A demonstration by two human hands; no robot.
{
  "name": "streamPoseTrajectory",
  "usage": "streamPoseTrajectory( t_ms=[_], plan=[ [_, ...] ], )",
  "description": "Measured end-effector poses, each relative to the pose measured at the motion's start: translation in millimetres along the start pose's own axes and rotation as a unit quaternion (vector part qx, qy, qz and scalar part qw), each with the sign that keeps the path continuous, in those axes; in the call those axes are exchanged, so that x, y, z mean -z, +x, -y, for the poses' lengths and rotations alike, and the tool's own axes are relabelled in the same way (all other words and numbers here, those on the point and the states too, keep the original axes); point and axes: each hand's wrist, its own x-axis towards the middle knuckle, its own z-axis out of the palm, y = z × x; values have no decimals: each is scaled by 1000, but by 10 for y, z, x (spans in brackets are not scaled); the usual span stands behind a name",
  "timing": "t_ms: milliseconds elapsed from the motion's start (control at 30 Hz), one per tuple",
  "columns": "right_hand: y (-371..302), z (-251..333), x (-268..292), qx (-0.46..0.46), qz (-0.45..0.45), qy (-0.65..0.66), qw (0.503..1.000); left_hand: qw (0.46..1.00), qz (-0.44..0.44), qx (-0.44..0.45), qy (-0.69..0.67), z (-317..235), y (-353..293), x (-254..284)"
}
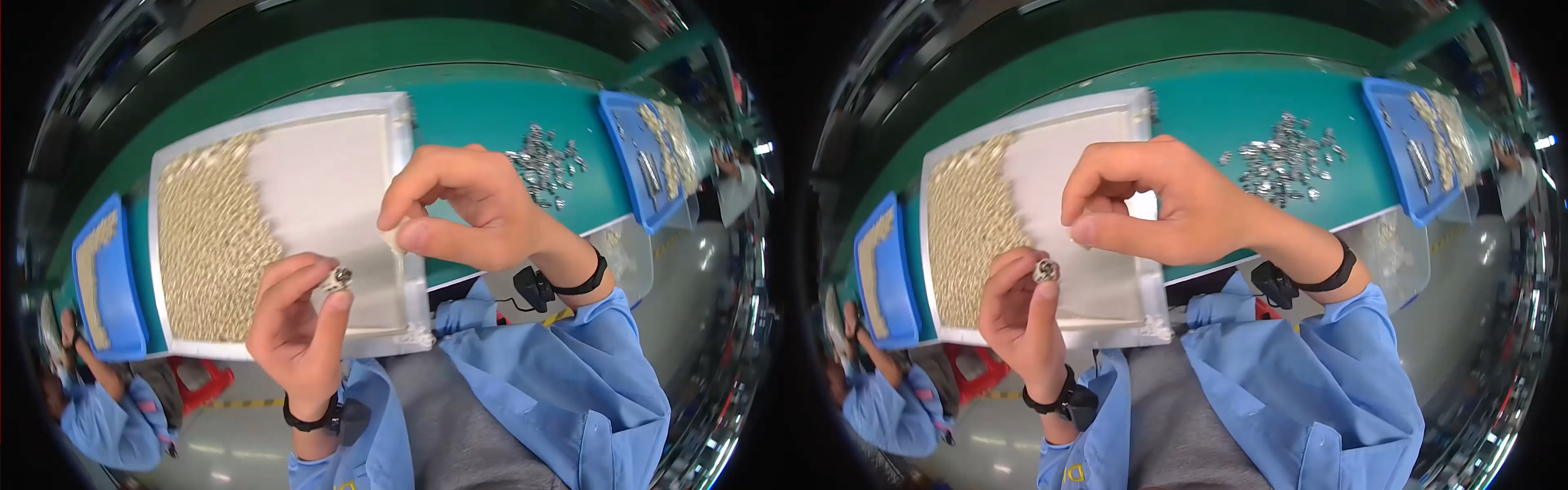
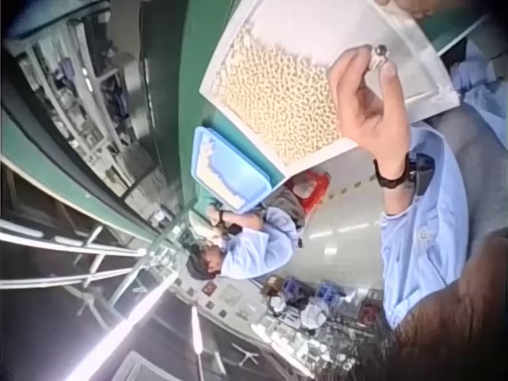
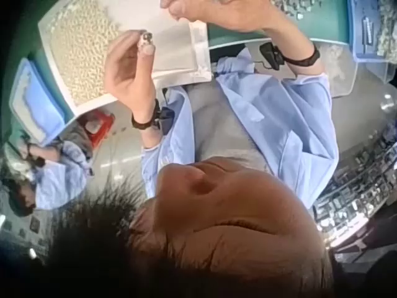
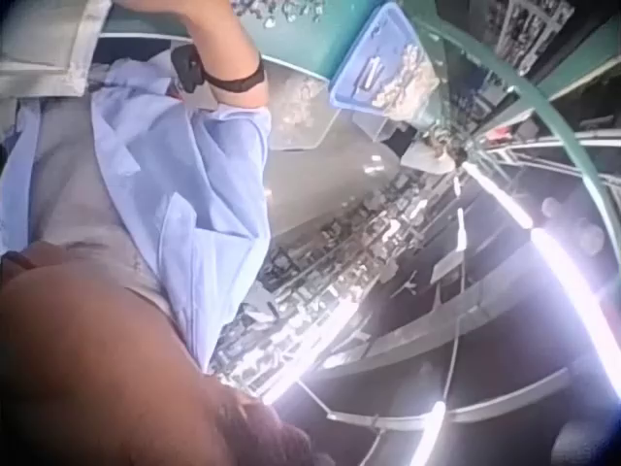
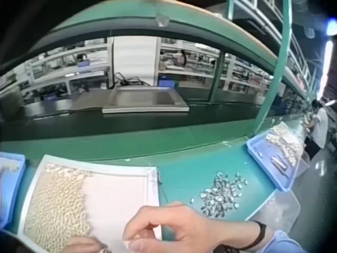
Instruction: The person assembles components by hand by picking up a white plastic housing and a metal insert, fitting the metal piece into the housing, and placing the completed unit into a tray.
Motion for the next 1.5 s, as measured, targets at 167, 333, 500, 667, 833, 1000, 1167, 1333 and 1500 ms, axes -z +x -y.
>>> streamPoseTrajectory(
  t_ms=[167,333,500,667,833,1000,1167,1333,1500],
  plan=[
    [326,-19,-493,-77,80,-37,993,998,-51,-21,22,-87,-137,250],
    [392,-67,-760,-59,30,-45,997,997,-71,-29,25,-37,-168,386],
    [389,-35,-887,-86,-10,-40,995,997,-48,-36,41,-38,-160,455],
    [384,-52,-931,-78,-48,-58,994,999,-32,-30,21,-9,-164,454],
    [318,-133,-936,0,-39,-106,994,988,-50,55,-132,-19,-141,397],
    [331,-251,-947,-5,-47,-111,993,998,-46,52,-11,36,-189,419],
    [151,-341,-859,-36,-98,-106,989,961,-44,138,-235,157,-84,209],
    [252,-250,-721,155,-11,-362,919,882,-36,243,-403,313,-61,186],
    [177,-183,-448,183,-1,-448,875,867,-27,243,-434,312,38,56]
  ],
)
